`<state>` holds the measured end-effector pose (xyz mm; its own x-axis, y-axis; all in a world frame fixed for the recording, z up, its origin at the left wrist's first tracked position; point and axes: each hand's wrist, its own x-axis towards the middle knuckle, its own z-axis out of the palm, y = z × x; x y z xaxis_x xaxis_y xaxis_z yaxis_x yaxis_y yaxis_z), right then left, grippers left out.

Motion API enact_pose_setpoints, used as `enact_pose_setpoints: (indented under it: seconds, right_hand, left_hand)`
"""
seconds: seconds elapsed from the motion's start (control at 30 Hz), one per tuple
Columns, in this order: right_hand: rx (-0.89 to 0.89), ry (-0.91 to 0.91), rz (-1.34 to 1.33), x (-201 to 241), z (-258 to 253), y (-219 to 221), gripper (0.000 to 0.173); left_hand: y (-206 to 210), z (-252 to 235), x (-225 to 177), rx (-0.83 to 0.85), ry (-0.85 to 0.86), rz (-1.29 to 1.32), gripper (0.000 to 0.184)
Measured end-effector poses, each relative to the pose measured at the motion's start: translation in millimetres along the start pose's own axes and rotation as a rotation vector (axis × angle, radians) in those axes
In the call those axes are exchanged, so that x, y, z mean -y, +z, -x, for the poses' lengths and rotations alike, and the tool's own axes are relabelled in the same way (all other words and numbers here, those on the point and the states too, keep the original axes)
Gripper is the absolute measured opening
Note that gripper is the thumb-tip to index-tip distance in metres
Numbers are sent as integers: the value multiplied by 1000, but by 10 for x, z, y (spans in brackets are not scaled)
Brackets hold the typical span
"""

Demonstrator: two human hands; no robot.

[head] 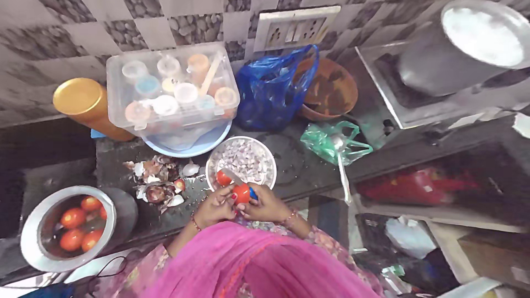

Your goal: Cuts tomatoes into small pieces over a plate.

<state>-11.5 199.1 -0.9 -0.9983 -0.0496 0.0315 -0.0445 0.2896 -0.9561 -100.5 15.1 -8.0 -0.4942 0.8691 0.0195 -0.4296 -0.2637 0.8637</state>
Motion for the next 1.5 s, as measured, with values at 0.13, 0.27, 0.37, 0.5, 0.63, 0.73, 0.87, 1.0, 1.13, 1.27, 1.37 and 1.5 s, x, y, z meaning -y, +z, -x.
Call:
enact_pose_setpoints:
  seconds: [0.13,0.27,0.37,0.5,0.63,0.73,0.87,1.0,1.13,1.27,1.37,1.5]
  right_hand:
    - [-10,42,-30,-52,94,63,40]
    - [-51,58,30,-73,159,117,36]
    - [-71,95,39,-82,172,159,37]
    - [-69,158,90,-86,172,213,41]
    - [21,319,52,-67,121,195,44]
    - [85,420,-65,-89,70,163,38]
    - [53,471,-69,-90,82,150,33]
    - [23,418,-14,-49,92,162,43]
    - [42,333,3,-72,80,168,58]
    - [57,277,-20,-93,74,162,63]
    - [58,246,-19,-105,79,160,62]
    - [47,177,-16,-126,87,155,59]
  left_hand:
    - [15,26,71,26,-70,99,33]
    - [34,33,77,10,-168,109,26]
    - [31,36,86,-16,-216,121,22]
    - [69,57,115,-133,-274,170,22]
    - [92,43,179,-300,-266,167,22]
    - [72,57,168,-351,-275,111,31]
    - [-62,150,164,-188,-271,120,48]
    - [-135,220,160,-66,-202,69,59]
    - [-136,218,188,-10,-117,87,56]
    - [-90,201,206,-28,-75,95,53]
    - [-71,185,202,-23,-52,73,52]
    - [-54,176,191,-35,-66,38,52]
